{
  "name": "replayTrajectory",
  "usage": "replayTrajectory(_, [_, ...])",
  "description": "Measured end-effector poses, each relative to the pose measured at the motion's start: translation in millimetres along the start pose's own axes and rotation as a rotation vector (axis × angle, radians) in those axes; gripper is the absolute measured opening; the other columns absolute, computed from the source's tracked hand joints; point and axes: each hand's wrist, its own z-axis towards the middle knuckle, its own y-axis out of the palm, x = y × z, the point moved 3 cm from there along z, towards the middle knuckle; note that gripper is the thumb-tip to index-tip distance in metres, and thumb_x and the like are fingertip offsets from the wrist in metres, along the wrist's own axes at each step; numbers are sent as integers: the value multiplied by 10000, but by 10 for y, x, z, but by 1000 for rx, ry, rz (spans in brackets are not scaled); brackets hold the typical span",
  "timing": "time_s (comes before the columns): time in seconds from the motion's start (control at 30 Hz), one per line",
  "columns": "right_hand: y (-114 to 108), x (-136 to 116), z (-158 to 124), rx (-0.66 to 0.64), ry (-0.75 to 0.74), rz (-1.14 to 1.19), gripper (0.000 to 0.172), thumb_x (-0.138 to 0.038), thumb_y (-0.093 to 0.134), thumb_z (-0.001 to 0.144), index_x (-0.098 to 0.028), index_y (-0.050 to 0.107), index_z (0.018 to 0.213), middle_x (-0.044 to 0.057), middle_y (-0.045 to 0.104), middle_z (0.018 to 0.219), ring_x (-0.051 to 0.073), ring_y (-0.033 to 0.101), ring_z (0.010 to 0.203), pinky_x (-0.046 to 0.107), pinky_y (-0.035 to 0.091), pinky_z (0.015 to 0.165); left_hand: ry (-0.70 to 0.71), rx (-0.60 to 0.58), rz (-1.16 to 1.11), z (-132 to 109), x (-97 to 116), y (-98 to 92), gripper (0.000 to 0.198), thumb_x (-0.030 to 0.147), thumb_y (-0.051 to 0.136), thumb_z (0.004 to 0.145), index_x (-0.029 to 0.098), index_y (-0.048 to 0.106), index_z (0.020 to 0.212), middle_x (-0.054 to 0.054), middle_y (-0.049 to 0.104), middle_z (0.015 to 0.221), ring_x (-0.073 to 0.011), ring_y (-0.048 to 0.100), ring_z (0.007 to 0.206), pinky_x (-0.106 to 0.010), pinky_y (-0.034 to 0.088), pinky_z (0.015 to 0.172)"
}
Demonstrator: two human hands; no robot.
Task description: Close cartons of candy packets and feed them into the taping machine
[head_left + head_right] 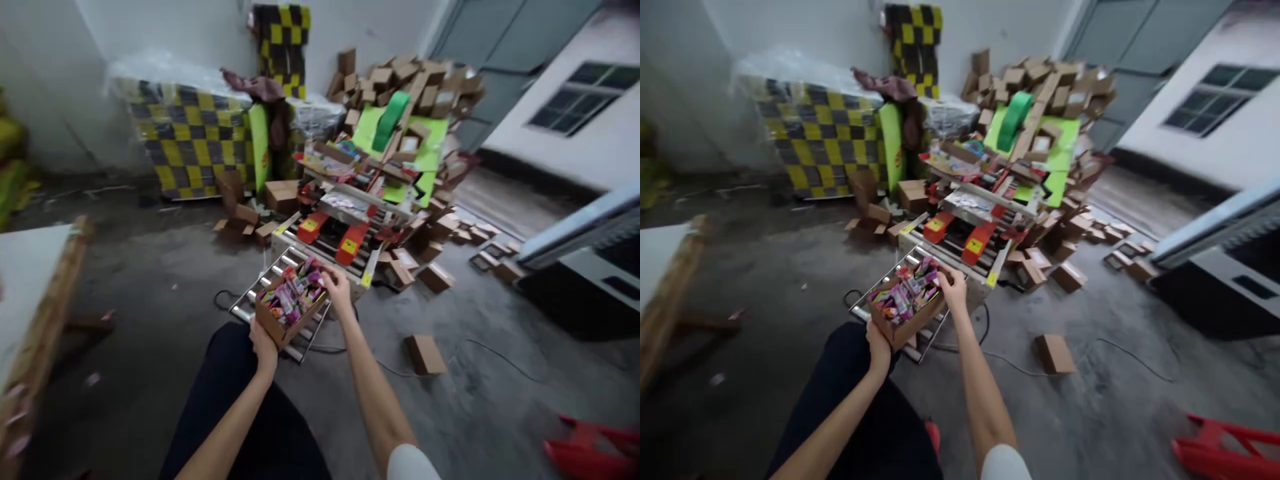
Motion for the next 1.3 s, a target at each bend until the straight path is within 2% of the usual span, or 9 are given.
replayTrajectory(0.1, [-92,171,63,7,-36,-42,407,-430,633,849,-103,717,1077,131,645,1013,240,609,975,362,502,908,218,109,159,40,40,83,569,481,323,964,262,351,1488,-179,327,1575,-356,164,1541,-582,149,1242])
replayTrajectory(0.2, [-96,251,34,-39,-86,-65,310,-323,686,833,-143,740,1080,88,625,968,212,600,918,327,495,864,794,66,417,109,309,118,673,388,425,967,305,172,1585,-137,168,1666,-350,181,1540,-603,141,1247])
replayTrajectory(0.37, [-27,274,65,-374,-201,-212,67,-201,716,881,-197,781,899,12,566,826,145,560,814,242,436,781,1335,-246,773,281,481,435,609,385,479,986,230,342,1559,-108,394,1586,-275,402,1454,-425,284,1233])
replayTrajectory(0.53, [151,248,146,-546,-242,-572,219,-273,684,965,-195,754,773,-2,588,777,136,555,820,223,383,739,1158,-441,781,536,200,615,491,396,408,995,241,553,1438,-59,517,1497,-260,550,1332,-369,463,1112])
replayTrajectory(0.77, [675,198,272,-342,-55,-852,211,-286,591,985,-166,756,929,97,704,932,243,620,916,299,445,803,520,-693,369,918,260,465,530,425,294,993,183,634,1320,-87,611,1397,-246,560,1327,-417,457,1132])
replayTrajectory(0.93, [593,136,166,-192,-30,-853,195,-230,543,992,-157,713,1052,115,667,1065,268,580,1063,374,442,969,772,-536,441,655,443,473,497,416,467,935,155,560,1347,-147,609,1366,-294,555,1320,-454,470,1114])
replayTrajectory(1.07, [570,166,-267,57,123,-794,496,-249,581,976,-136,493,1451,199,418,1476,345,379,1372,514,339,1132,985,-287,545,460,541,417,400,318,377,986,170,595,1286,-152,605,1304,-273,603,1219,-407,507,1034])
replayTrajectory(1.2, [788,122,-582,-48,147,-800,596,-344,536,1018,-235,340,1569,180,148,1624,423,163,1484,673,272,1130,1141,-207,618,347,628,390,362,298,374,1000,176,658,1188,-155,629,1218,-268,610,1139,-399,506,987])
replayTrajectory(1.3, [855,-3,-555,-223,-51,-829,553,-348,443,1064,-274,284,1588,131,194,1624,365,157,1501,700,208,1157,1180,-188,596,326,785,325,373,292,361,997,160,665,1169,-177,622,1244,-291,591,1167,-440,493,1004])
